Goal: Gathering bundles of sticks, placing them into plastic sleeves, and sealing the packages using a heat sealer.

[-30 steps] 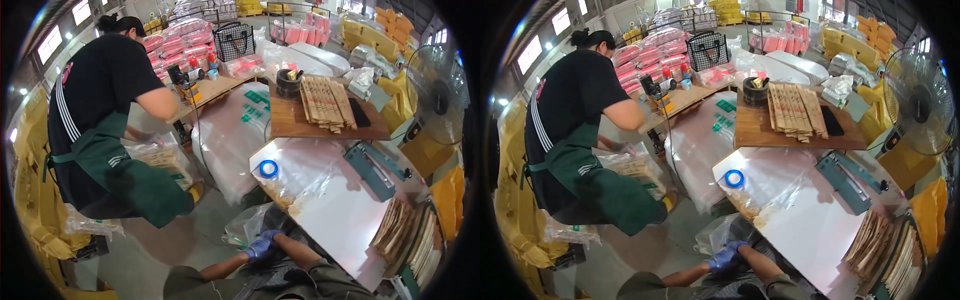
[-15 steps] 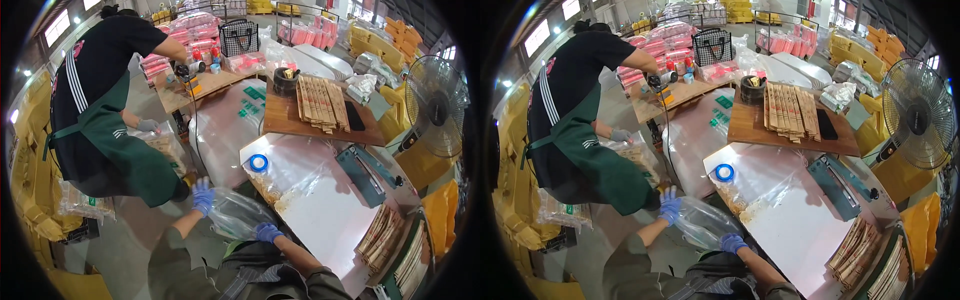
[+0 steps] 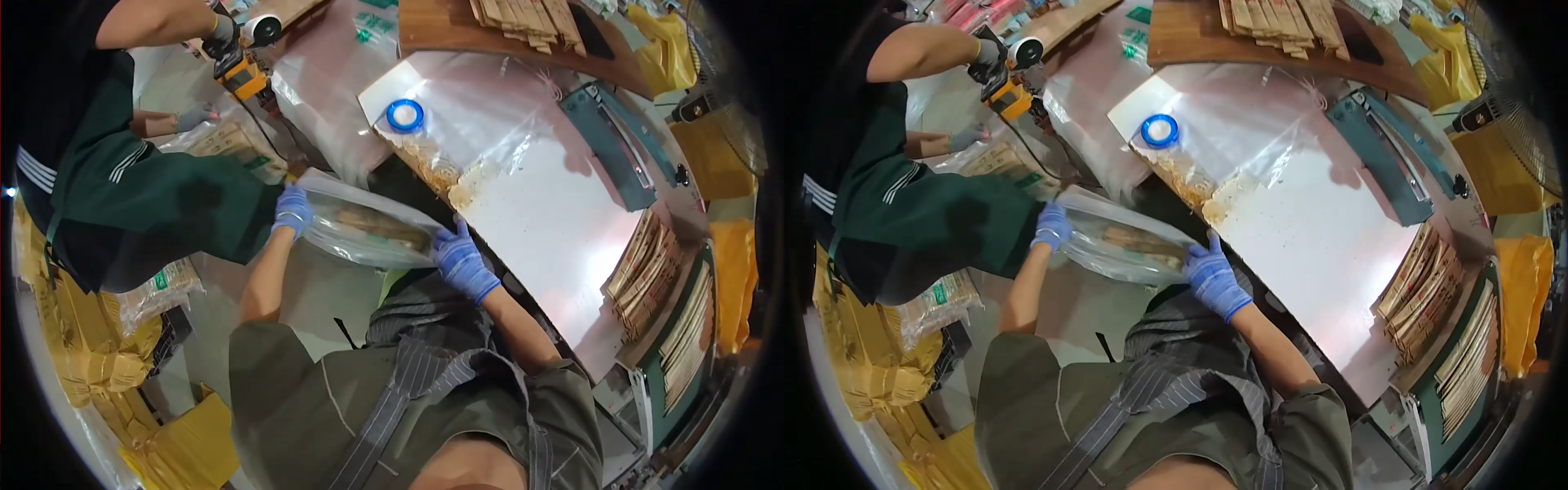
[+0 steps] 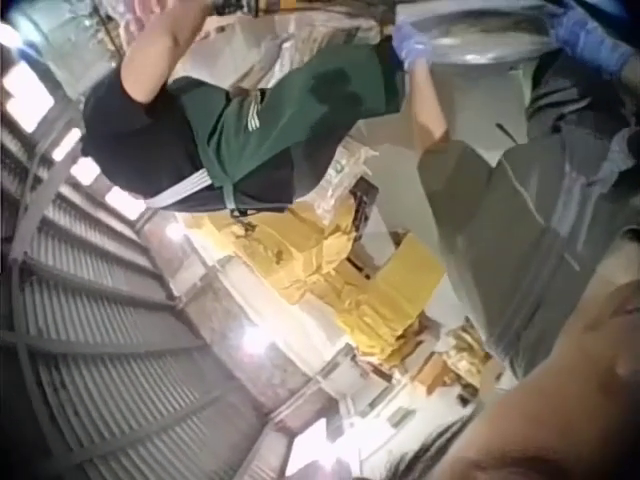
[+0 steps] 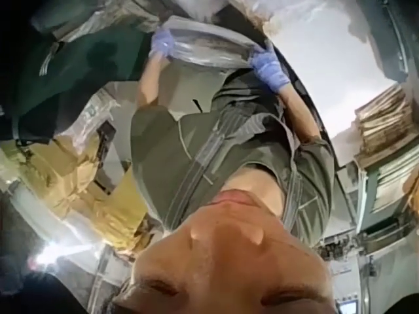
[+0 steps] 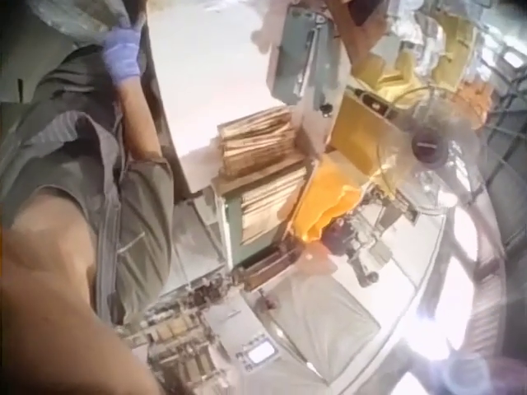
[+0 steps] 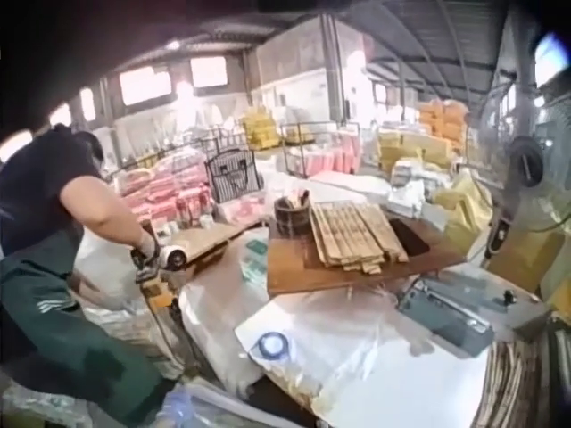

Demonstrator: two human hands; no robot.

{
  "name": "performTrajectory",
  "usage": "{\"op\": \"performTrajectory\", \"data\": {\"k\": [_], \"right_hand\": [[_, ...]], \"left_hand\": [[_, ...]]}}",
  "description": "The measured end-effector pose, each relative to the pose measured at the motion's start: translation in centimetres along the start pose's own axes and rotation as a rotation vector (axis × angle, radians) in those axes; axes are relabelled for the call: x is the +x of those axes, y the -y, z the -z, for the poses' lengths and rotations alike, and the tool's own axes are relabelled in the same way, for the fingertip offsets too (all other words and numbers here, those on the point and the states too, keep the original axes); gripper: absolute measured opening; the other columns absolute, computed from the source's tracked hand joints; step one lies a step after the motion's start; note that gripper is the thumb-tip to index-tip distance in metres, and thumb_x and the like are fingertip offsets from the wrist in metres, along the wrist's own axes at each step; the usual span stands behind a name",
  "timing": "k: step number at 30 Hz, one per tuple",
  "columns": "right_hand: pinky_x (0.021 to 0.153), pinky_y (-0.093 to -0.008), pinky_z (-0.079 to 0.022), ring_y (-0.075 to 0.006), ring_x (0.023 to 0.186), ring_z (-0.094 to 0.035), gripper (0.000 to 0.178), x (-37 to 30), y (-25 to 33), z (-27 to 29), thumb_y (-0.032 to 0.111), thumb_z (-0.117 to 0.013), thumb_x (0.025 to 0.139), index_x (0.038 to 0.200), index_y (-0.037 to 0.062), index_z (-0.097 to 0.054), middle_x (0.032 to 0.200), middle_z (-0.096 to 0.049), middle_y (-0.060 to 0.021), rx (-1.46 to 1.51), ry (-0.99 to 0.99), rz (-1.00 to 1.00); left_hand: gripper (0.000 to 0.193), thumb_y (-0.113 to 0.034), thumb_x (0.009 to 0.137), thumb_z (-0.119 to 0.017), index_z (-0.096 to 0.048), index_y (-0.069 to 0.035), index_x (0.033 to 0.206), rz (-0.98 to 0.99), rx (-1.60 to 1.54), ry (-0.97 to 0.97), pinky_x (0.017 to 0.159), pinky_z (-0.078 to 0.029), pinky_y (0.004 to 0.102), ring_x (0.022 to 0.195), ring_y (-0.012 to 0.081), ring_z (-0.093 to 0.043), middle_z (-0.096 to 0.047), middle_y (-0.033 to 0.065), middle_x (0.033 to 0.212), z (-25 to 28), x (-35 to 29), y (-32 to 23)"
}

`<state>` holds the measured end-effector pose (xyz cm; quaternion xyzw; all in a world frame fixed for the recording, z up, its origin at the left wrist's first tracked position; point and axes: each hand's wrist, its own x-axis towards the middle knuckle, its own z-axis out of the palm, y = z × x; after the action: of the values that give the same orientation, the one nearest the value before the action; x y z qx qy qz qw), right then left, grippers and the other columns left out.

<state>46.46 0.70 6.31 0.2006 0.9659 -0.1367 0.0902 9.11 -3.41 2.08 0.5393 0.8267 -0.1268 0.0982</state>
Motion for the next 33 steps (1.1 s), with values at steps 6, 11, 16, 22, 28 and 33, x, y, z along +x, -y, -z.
{"op": "performTrajectory", "data": {"k": [6, 11, 16, 22, 28, 33], "right_hand": [[0.085, -0.0435, -0.036, -0.0212, 0.102, -0.047, 0.02, 5.4, -0.3, -4.8, 0.014, -0.051, 0.068, 0.085, 0.0096, -0.061, 0.094, -0.058, -0.0068, -0.15, -0.153, -0.193], [0.078, -0.0432, -0.04, -0.0247, 0.091, -0.051, 0.02, 3.4, -0.3, -0.7, 0.014, -0.048, 0.07, 0.083, 0.0043, -0.061, 0.091, -0.057, -0.0128, -0.11, -0.235, -0.208], [0.086, -0.0467, -0.038, -0.0328, 0.098, -0.05, 0.036, -2.0, -2.2, -2.0, 0.018, -0.054, 0.07, 0.101, 0.0003, -0.056, 0.102, -0.053, -0.0187, 0.355, -0.431, -0.22], [0.094, -0.039, -0.036, -0.0338, 0.111, -0.045, 0.05, -28.4, -12.9, 7.5, 0.014, -0.062, 0.074, 0.12, 0.0004, -0.046, 0.12, -0.047, -0.019, -0.214, -1.131, -1.041], [0.086, -0.0402, -0.041, -0.0367, 0.102, -0.051, 0.045, -59.9, -16.1, 5.5, 0.042, -0.05, 0.079, 0.106, 0.0065, -0.055, 0.108, -0.056, -0.0197, -0.378, -0.827, -2.479], [0.078, -0.0438, -0.046, -0.0356, 0.083, -0.058, 0.032, -54.2, -18.1, 6.3, 0.027, -0.044, 0.08, 0.092, 0.0011, -0.058, 0.086, -0.061, -0.0211, -0.019, -0.636, -2.058]], "left_hand": [[0.067, -0.006, 0.062, -0.065, -0.04, -0.006, 0.124, 0.16, -0.164, 0.118, 0.089, -0.043, 0.0364, 0.107, 0.0352, -0.049, -0.045, 0.0207, 0.121, -1.3, -0.2, 0.6], [0.041, -0.011, 0.069, -0.058, -0.053, -0.005, 0.109, -0.108, -0.308, -0.182, 0.086, -0.044, 0.0381, 0.102, 0.037, -0.051, -0.048, 0.0223, 0.116, -0.5, 2.8, -0.5], [0.022, -0.023, 0.078, -0.053, -0.06, -0.004, 0.087, -0.364, -0.06, -0.198, 0.075, -0.046, 0.0425, 0.082, 0.0323, -0.058, -0.057, 0.0187, 0.095, 3.8, 1.3, -10.9], [0.032, -0.004, 0.075, -0.057, -0.057, -0.003, 0.107, -1.058, -1.025, 0.058, 0.084, -0.043, 0.0315, 0.1, 0.0208, -0.055, -0.057, 0.0106, 0.108, 14.4, -10.1, -33.0], [0.05, -0.009, 0.076, -0.061, -0.044, 0.0, 0.122, -1.28, -1.097, 0.078, 0.095, -0.035, 0.0317, 0.112, 0.0212, -0.046, -0.049, 0.0129, 0.121, 7.9, -9.0, -52.3], [0.062, -0.037, 0.08, -0.057, -0.037, -0.003, 0.128, -1.237, -0.904, 0.007, 0.1, -0.03, 0.0345, 0.118, 0.028, -0.04, -0.039, 0.0177, 0.131, 7.8, -11.6, -61.7]]}}
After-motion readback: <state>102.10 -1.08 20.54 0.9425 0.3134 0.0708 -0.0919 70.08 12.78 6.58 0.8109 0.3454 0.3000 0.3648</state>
